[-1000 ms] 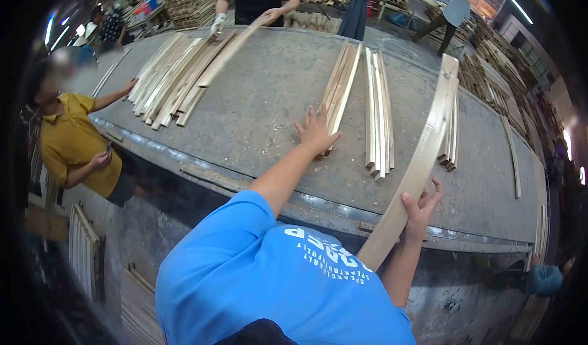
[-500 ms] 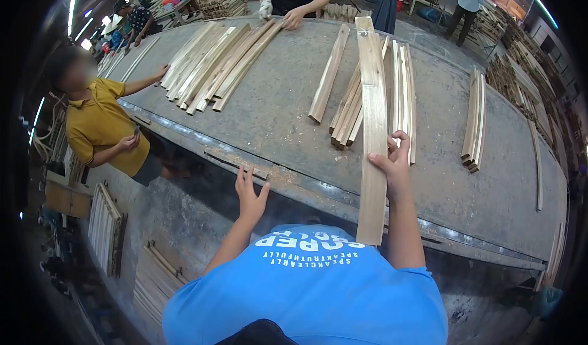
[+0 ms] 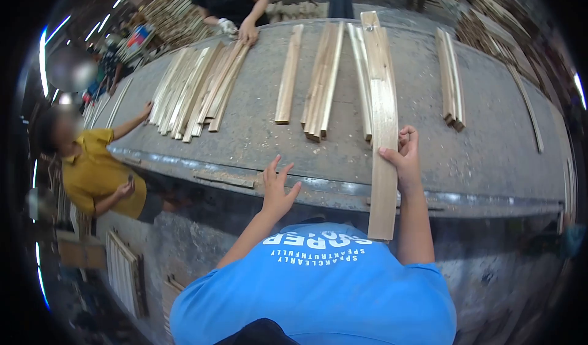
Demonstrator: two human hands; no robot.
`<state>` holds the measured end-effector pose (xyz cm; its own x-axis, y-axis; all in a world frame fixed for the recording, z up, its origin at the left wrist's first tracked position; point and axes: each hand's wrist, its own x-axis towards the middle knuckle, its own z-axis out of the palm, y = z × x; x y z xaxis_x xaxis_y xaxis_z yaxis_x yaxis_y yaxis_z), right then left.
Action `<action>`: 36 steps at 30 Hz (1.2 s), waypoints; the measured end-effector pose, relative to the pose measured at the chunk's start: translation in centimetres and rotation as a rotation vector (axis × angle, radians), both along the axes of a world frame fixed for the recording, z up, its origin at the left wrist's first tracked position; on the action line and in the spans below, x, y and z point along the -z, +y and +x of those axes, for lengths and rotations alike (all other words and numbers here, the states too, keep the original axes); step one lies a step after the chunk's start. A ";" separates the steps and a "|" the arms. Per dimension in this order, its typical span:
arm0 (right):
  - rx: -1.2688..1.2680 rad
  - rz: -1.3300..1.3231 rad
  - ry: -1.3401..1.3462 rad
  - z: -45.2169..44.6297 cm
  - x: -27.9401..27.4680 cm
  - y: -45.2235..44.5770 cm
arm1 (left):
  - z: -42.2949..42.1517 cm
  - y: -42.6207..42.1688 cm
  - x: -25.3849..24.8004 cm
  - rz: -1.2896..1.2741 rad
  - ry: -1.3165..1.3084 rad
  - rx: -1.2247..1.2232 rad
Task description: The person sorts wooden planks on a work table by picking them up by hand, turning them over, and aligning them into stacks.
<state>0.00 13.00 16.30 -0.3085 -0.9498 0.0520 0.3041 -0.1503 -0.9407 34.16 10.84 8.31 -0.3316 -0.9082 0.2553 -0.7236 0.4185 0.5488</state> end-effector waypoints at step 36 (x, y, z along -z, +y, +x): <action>0.335 0.695 1.246 -5.4 6.7 6.7 | -3.8 -18.9 1.8 0.107 -0.107 -0.314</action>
<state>-5.44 19.72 9.65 -0.6140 -0.7891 0.0161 -0.6995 0.5346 -0.4742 30.38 -8.07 6.49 -0.0520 -0.9899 0.1320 -0.8638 0.1109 0.4914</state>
